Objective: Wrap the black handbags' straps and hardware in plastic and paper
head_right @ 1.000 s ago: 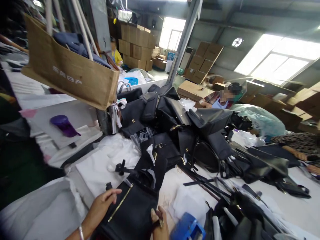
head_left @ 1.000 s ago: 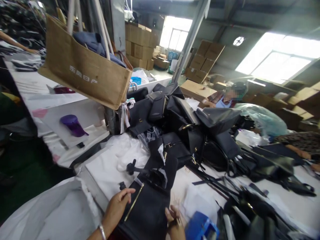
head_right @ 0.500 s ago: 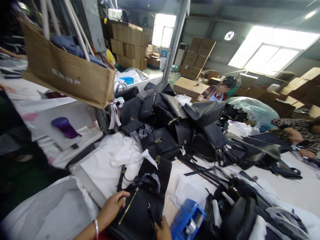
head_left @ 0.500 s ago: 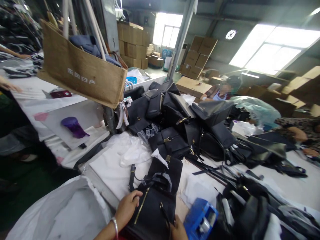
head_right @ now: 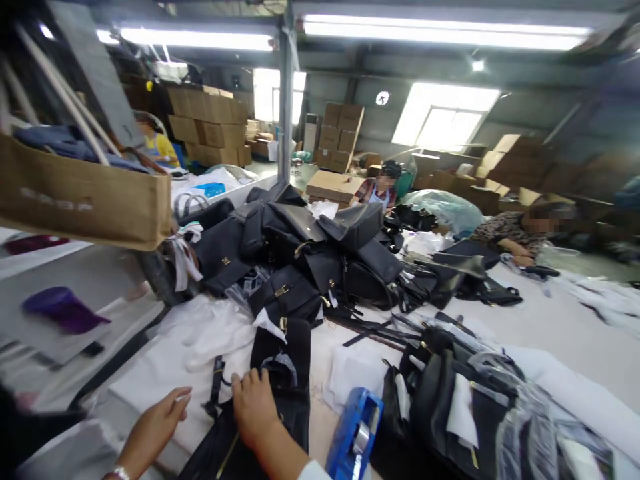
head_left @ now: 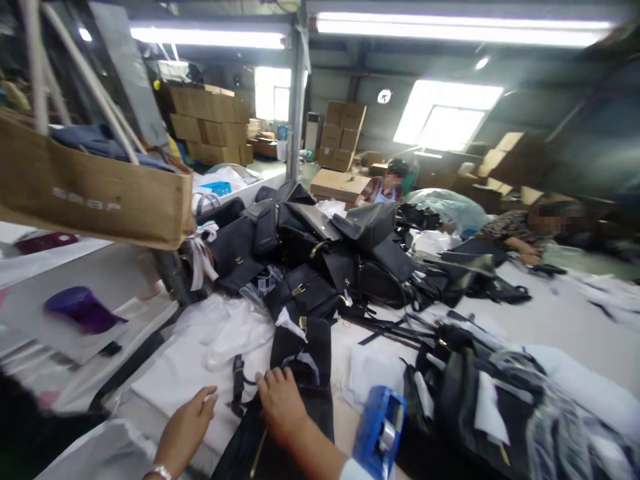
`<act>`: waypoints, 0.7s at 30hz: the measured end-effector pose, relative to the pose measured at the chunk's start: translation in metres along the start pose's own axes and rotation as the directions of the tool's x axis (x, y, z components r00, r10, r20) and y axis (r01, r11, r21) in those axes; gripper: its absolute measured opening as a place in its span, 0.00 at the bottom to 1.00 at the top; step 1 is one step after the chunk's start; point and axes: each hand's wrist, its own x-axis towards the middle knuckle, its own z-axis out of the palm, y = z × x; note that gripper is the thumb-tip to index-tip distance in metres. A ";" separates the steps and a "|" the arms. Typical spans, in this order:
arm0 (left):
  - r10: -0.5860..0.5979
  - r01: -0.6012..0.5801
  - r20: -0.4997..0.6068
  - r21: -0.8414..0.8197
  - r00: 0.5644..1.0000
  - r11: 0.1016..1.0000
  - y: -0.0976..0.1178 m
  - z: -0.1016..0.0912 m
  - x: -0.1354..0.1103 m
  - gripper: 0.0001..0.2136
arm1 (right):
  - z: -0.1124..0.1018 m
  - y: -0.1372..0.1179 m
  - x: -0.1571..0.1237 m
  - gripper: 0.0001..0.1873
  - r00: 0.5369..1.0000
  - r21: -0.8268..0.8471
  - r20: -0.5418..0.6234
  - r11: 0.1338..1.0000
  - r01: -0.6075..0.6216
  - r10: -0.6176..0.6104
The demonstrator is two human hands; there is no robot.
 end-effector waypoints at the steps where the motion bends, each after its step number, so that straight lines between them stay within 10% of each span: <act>1: 0.002 -0.001 0.016 -0.031 1.000 1.000 -0.002 0.000 0.008 0.21 | 0.010 0.003 0.009 0.23 0.998 -0.035 0.055 0.999 0.009 -0.007; 9: -0.268 0.415 0.408 -0.332 0.873 0.847 0.036 0.021 0.042 0.30 | -0.005 0.023 -0.018 0.08 0.972 0.189 -0.172 0.974 -0.124 0.157; 15: 0.106 0.399 0.560 -0.698 0.822 0.595 0.101 0.032 0.025 0.25 | 0.025 0.012 -0.060 0.16 0.962 0.367 -0.234 0.929 -0.048 0.142; 21: 0.283 0.311 0.552 -0.745 0.784 0.590 0.130 0.043 0.006 0.16 | 0.063 0.023 -0.095 0.21 0.973 0.479 -0.114 0.869 -0.124 0.202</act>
